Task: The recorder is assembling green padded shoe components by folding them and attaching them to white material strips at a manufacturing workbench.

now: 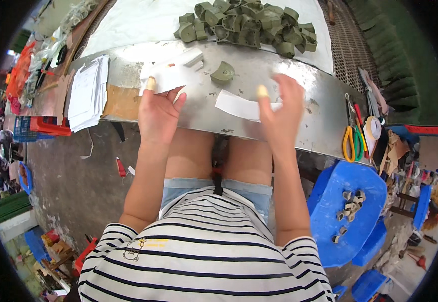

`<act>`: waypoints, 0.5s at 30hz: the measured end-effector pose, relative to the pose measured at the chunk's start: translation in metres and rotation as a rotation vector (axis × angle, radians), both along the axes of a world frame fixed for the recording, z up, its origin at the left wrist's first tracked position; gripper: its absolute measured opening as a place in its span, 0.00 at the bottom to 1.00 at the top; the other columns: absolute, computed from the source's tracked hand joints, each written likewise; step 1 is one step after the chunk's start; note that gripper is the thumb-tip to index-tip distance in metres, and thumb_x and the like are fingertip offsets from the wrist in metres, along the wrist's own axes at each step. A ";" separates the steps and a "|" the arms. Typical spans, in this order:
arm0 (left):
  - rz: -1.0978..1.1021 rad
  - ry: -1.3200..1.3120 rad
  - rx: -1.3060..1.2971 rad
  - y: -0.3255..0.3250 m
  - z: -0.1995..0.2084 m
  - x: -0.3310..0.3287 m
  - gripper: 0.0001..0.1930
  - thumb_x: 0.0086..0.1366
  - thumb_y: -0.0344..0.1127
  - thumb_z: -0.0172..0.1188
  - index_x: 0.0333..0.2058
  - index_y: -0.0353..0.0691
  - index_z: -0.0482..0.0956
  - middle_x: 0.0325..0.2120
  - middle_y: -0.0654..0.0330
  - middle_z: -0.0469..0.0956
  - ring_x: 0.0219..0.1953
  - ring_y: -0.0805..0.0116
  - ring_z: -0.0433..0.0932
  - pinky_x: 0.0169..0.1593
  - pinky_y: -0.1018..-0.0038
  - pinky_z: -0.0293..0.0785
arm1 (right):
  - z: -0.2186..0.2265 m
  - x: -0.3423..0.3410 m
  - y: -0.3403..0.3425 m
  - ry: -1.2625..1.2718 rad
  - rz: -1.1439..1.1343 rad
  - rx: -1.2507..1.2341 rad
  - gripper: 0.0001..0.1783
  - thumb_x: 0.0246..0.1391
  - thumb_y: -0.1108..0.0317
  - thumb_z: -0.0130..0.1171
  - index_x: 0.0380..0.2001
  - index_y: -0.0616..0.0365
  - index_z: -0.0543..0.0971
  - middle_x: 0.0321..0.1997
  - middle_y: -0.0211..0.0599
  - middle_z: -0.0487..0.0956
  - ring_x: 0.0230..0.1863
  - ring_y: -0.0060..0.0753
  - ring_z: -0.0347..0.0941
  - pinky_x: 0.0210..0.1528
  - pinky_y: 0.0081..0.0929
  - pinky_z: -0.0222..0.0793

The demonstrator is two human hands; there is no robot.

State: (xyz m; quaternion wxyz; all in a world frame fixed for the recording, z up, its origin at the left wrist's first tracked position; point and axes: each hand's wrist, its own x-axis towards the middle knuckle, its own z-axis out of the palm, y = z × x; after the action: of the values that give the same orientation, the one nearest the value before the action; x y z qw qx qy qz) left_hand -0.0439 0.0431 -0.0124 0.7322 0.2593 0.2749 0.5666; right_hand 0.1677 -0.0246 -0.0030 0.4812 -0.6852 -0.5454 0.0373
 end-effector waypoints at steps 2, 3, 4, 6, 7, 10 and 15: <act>-0.027 -0.120 -0.014 0.004 0.009 -0.002 0.22 0.69 0.43 0.41 0.55 0.36 0.63 0.52 0.57 0.69 0.49 0.64 0.72 0.41 0.68 0.78 | -0.021 -0.001 0.040 -0.131 0.055 0.000 0.18 0.45 0.69 0.58 0.41 0.66 0.75 0.45 0.46 0.73 0.48 0.47 0.64 0.51 0.38 0.61; -0.023 -0.114 0.004 0.004 0.011 -0.002 0.22 0.69 0.44 0.41 0.55 0.37 0.63 0.52 0.57 0.70 0.49 0.63 0.73 0.41 0.68 0.78 | -0.031 -0.004 0.060 -0.215 0.030 -0.092 0.19 0.45 0.67 0.60 0.41 0.65 0.75 0.46 0.45 0.74 0.50 0.46 0.64 0.52 0.39 0.60; -0.010 -0.108 0.019 0.003 0.013 -0.006 0.22 0.69 0.44 0.41 0.56 0.38 0.63 0.52 0.57 0.70 0.49 0.63 0.73 0.42 0.68 0.79 | -0.033 -0.011 0.065 -0.222 0.078 -0.152 0.19 0.45 0.67 0.60 0.41 0.65 0.75 0.46 0.44 0.74 0.50 0.46 0.64 0.52 0.39 0.60; -0.009 -0.051 0.031 0.003 0.018 -0.011 0.21 0.69 0.43 0.42 0.56 0.39 0.63 0.52 0.57 0.70 0.49 0.61 0.73 0.43 0.68 0.79 | -0.033 -0.020 0.075 -0.236 0.170 -0.272 0.20 0.45 0.66 0.61 0.42 0.64 0.75 0.46 0.43 0.75 0.52 0.45 0.63 0.53 0.39 0.60; -0.017 0.001 0.019 0.002 0.019 -0.014 0.21 0.68 0.42 0.43 0.55 0.39 0.64 0.51 0.57 0.70 0.49 0.61 0.73 0.43 0.68 0.79 | -0.027 -0.023 0.070 -0.218 0.188 -0.281 0.21 0.43 0.68 0.62 0.44 0.62 0.75 0.45 0.41 0.77 0.50 0.45 0.67 0.49 0.38 0.63; -0.102 0.031 0.004 -0.009 0.014 -0.014 0.18 0.67 0.38 0.48 0.53 0.39 0.66 0.51 0.57 0.70 0.50 0.62 0.73 0.45 0.69 0.79 | -0.019 -0.016 0.053 0.150 0.105 -0.265 0.23 0.42 0.71 0.63 0.46 0.59 0.75 0.43 0.37 0.78 0.44 0.41 0.73 0.45 0.35 0.68; -0.301 -0.222 -0.090 -0.029 0.012 0.012 0.14 0.66 0.31 0.52 0.50 0.39 0.71 0.50 0.58 0.71 0.50 0.67 0.74 0.51 0.71 0.76 | -0.002 0.036 0.007 0.691 0.209 0.169 0.22 0.45 0.79 0.62 0.47 0.65 0.73 0.41 0.37 0.78 0.44 0.27 0.74 0.45 0.24 0.71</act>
State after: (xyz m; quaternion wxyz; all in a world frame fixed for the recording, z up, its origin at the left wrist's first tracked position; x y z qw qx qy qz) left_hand -0.0320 0.0146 -0.0005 0.8453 0.2005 0.1758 0.4630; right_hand 0.2035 -0.0181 -0.0050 0.6853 -0.5307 -0.4192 0.2703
